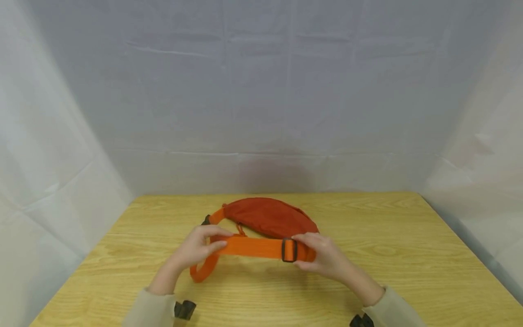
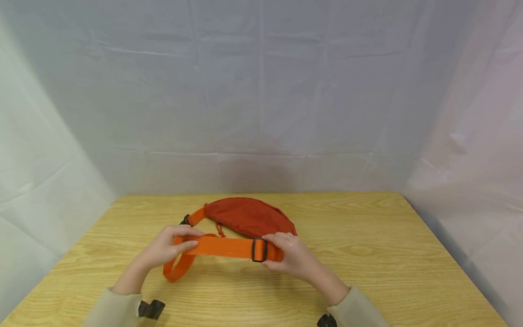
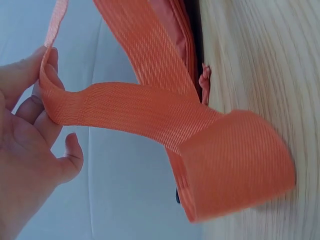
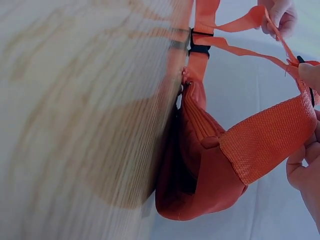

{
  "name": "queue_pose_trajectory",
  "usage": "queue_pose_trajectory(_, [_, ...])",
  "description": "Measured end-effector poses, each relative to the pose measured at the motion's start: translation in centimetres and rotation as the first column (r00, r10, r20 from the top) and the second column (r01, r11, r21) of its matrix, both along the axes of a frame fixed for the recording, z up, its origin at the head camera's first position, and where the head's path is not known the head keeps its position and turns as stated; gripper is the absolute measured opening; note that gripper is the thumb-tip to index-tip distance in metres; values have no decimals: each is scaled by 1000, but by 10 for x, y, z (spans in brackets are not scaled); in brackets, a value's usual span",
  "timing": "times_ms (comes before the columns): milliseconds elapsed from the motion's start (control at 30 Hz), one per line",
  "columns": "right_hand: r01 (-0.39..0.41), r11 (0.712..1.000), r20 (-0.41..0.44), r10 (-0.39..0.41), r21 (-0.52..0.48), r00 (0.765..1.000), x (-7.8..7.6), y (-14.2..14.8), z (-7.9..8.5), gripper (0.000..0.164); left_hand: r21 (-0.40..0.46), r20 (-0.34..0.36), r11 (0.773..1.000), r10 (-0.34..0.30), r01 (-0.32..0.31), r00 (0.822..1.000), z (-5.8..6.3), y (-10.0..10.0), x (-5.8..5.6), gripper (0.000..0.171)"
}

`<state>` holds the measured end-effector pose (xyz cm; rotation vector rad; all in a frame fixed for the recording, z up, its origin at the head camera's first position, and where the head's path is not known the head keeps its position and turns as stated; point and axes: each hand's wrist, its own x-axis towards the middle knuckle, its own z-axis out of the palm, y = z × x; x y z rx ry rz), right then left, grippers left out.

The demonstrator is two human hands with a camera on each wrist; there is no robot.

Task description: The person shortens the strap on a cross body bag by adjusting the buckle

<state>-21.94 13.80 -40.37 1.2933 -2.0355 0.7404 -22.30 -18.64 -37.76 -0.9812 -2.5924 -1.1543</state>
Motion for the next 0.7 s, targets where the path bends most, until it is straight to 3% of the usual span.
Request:
queue_pose_trajectory(233, [2, 1000, 18, -2, 13, 1000, -1, 0, -1, 53, -18, -18, 999, 41, -42, 999, -3, -13, -2, 21])
queue_pose_trajectory(467, [2, 1000, 40, -4, 31, 999, -1, 1, -2, 52, -42, 26, 998, 53, -52, 998, -3, -15, -3, 22])
queue_pose_trajectory(700, [16, 999, 58, -18, 35, 998, -2, 1, -4, 52, -162, -86, 980, 102, -115, 991, -11, -6, -3, 21])
